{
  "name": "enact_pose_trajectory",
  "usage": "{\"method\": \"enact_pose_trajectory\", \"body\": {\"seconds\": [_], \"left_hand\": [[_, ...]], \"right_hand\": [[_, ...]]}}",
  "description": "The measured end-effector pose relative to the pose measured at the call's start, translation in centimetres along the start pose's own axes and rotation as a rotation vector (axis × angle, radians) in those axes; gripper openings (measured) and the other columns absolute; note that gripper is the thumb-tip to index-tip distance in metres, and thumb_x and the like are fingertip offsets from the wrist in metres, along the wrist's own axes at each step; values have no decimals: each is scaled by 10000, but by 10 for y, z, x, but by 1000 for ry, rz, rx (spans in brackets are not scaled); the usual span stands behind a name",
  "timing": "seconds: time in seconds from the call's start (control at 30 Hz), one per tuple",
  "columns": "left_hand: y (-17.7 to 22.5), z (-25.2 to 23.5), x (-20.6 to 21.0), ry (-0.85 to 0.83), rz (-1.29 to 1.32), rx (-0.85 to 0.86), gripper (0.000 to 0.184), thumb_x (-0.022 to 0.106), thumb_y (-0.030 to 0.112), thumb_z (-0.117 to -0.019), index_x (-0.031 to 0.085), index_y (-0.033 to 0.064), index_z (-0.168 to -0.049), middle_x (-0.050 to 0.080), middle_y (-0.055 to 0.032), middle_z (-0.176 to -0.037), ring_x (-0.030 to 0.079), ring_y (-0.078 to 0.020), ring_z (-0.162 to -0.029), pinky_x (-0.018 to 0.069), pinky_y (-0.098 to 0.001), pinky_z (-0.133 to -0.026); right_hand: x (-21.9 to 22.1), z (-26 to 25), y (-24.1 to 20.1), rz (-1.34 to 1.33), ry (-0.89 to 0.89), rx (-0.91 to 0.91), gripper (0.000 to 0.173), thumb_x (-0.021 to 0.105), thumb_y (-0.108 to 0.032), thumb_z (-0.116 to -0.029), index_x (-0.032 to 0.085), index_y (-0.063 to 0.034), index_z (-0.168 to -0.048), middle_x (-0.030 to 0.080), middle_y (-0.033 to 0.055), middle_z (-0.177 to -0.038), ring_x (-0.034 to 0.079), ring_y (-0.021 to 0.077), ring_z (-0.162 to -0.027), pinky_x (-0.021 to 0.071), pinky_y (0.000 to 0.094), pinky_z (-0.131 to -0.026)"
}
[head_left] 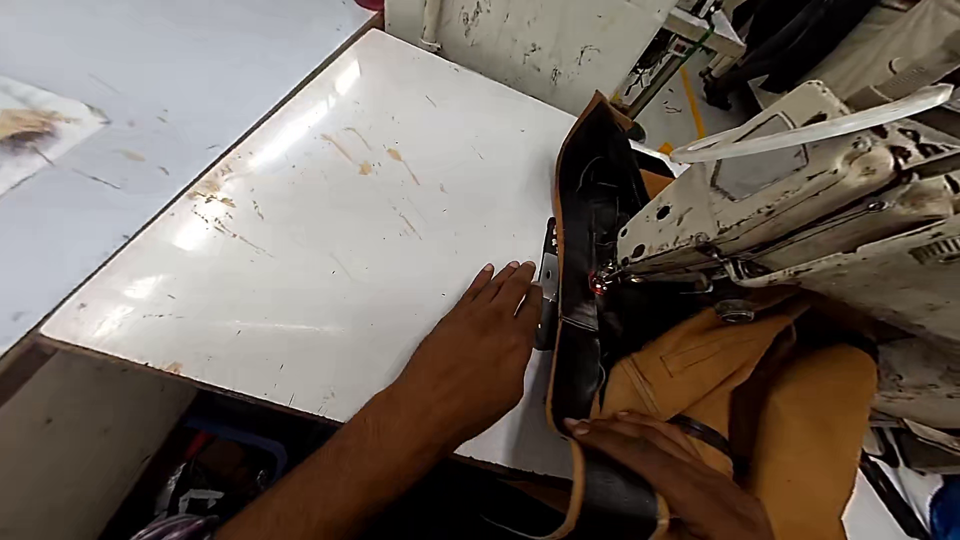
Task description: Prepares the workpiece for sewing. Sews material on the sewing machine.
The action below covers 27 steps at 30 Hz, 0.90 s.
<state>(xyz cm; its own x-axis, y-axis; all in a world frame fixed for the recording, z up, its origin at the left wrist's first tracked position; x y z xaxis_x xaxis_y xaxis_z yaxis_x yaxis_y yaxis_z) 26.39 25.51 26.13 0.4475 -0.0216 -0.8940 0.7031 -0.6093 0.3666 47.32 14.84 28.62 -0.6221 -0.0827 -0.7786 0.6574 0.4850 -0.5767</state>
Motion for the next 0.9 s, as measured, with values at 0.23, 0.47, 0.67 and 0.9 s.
{"method": "enact_pose_trajectory", "body": {"seconds": [0.23, 0.47, 0.67, 0.9], "left_hand": [[-11, -15, 20, -175, -102, 146, 534, 379, 331, -1082, 518, 2, -1480, 422, -137, -1610, 345, -257, -1526, 244, -483, -1261], [-18, -15, 28, -118, -64, 132, 566, 308, 370, -1089, 527, 30, -1485, 447, -99, -1601, 357, -213, -1521, 267, -438, -1263], [-16, -16, 26, -113, -68, 117, 567, 297, 371, -1088, 529, 41, -1486, 457, -82, -1596, 356, -201, -1521, 265, -437, -1264], [-7, -46, 12, -104, 58, 463, 439, 467, 81, -954, 656, 51, -1349, 587, -93, -1466, 501, -214, -1419, 373, -371, -1209]], "right_hand": [[13, 9, 2, 11, 40, -12, 310, 465, -70, -1052, 715, -87, -1235, 740, 75, -1243, 650, 178, -1250, 388, 415, -1186], [15, 13, 4, -43, 93, -28, 331, 436, -46, -1055, 707, -82, -1242, 739, 82, -1244, 643, 187, -1262, 375, 416, -1195], [13, 13, 3, -65, 81, -17, 341, 433, -45, -1056, 713, -81, -1248, 736, 80, -1254, 645, 191, -1259, 355, 435, -1202], [25, 12, -4, 139, -98, -25, 322, 488, -85, -1056, 681, -137, -1308, 696, 39, -1336, 611, 208, -1305, 318, 529, -1207]]}}
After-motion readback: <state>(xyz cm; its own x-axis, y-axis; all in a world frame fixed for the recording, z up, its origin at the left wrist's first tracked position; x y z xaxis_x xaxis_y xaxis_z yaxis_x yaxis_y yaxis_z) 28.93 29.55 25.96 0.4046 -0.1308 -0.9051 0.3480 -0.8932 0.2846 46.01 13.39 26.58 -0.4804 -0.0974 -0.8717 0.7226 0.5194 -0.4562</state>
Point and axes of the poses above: each hand's wrist, its own z-axis away from the middle knuckle, its own x-axis out of the palm, y = z × x, the point moved 2 cm from there along -z, towards the middle knuckle
